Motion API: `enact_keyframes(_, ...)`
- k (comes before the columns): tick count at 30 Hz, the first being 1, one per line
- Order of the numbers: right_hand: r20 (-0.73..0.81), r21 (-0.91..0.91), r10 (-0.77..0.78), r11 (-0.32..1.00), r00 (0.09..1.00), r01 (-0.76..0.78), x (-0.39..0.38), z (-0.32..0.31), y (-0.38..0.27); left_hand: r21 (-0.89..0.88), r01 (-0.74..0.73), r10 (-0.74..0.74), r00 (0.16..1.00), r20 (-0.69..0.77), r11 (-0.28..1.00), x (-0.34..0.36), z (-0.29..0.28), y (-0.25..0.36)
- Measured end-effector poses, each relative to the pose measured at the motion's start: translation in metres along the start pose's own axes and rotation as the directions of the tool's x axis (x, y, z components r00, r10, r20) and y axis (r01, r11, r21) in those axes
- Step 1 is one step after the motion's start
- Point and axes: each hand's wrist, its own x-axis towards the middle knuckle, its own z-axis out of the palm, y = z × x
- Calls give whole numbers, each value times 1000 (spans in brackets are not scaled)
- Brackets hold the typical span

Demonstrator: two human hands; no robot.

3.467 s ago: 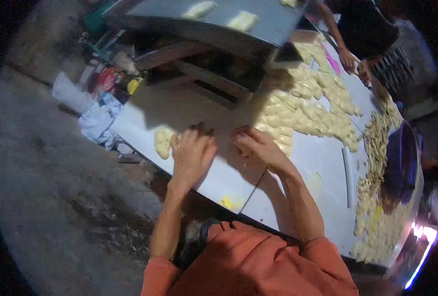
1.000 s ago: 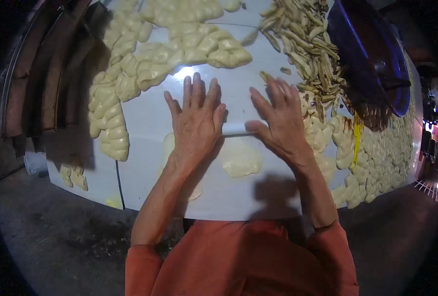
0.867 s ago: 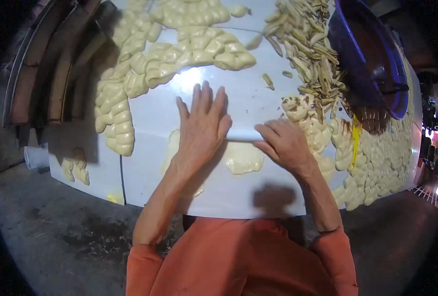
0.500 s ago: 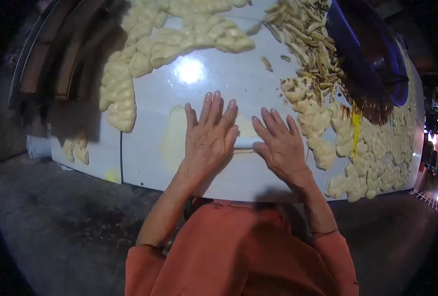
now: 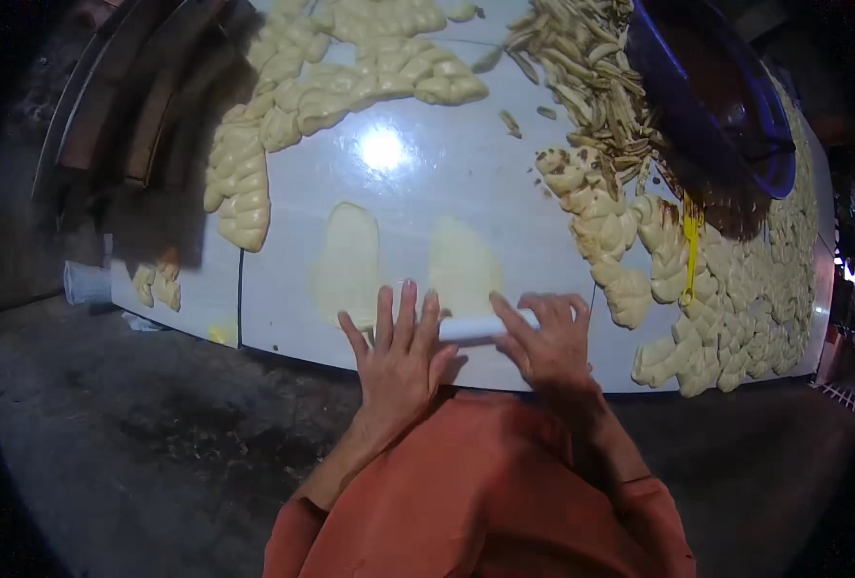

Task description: The person rolls out pieces of dough, applies a dark filling with a brush, folds the dough over the filling, and rolls them into cylinders before placing them on a metal tray.

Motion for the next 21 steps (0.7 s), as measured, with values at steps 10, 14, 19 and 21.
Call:
enact_keyframes(10,-121,-229,313,915,942,-334,102,26,24,-32,167,-168,985,-47,985,112,15,-35)
enact_keyframes(14,-266,-243,313,894,912,-377,160,32,51,2,185,-180,960,-214,983,183,29,-55)
enact_keyframes(19,-358,44,14,999,933,2,213,-2,70,49,50,-27,923,-384,998,253,33,-87)
enact_keyframes(21,-104,123,-131,982,986,143,187,-15,61,4,-35,33,880,-473,999,256,28,-89)
